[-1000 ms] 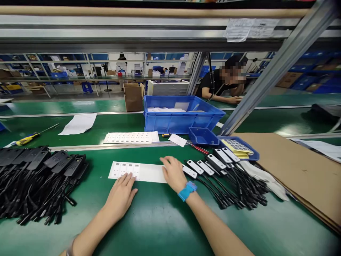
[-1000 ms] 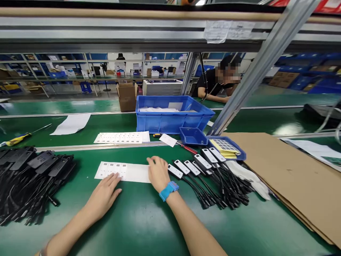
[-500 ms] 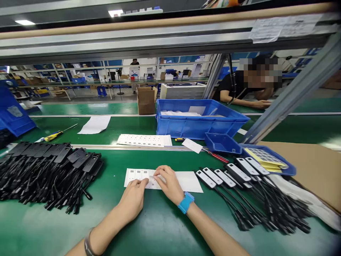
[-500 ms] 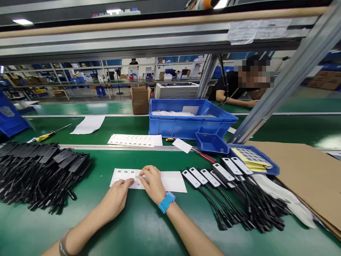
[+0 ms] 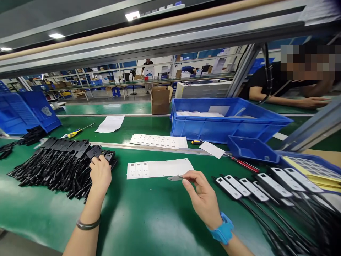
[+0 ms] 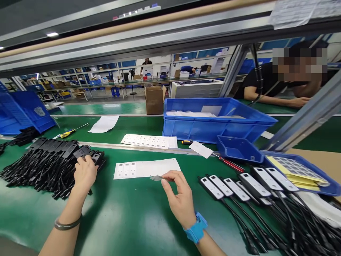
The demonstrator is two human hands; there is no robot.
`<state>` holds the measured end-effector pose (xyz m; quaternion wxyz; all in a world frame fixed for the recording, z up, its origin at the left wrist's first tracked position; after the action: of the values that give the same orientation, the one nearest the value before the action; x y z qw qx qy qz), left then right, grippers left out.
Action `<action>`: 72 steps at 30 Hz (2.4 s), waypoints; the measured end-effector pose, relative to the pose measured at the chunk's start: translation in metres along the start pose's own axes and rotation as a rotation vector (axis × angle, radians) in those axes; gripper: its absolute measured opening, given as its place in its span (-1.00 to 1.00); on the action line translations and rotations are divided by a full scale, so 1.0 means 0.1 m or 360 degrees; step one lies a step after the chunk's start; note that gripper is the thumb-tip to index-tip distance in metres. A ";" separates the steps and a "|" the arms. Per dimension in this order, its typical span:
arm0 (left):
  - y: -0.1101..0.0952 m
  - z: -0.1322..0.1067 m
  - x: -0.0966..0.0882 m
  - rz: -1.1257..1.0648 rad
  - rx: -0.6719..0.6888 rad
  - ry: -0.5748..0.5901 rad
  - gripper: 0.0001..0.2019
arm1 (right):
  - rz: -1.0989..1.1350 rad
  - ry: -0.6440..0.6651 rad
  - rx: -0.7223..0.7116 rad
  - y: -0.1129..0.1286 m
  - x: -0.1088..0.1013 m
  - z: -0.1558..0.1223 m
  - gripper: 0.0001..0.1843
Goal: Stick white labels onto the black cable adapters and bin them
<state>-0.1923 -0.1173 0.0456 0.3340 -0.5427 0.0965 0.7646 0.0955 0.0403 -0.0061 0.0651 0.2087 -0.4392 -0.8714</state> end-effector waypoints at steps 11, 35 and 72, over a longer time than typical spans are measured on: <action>-0.60 -0.36 0.16 -0.0707 0.0459 0.0618 -0.71 | 0.0301 0.0142 0.0284 0.04 0.08 -0.03 -0.79; -1.15 -1.24 0.36 -0.2748 -0.0464 0.2280 -0.42 | 0.0274 0.0306 0.0556 0.03 0.17 -0.09 -0.81; -1.15 -1.15 0.37 -0.2840 -0.0514 0.2054 -0.66 | 0.0012 0.0803 0.0441 -0.10 0.32 -0.14 -0.29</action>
<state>-0.0409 -0.0737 -0.0080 0.5767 -0.7504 -0.2734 -0.1719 0.0730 0.0262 -0.0313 0.1465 0.4241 -0.5248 -0.7234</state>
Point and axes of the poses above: each hand's wrist, its own z-axis towards the middle knuckle, its own x-axis out of the palm, y = z × x, the point moved 2 cm from there along z, towards the middle knuckle, and after that the axes turned 10 degrees about -z, right-handed, at the moved point
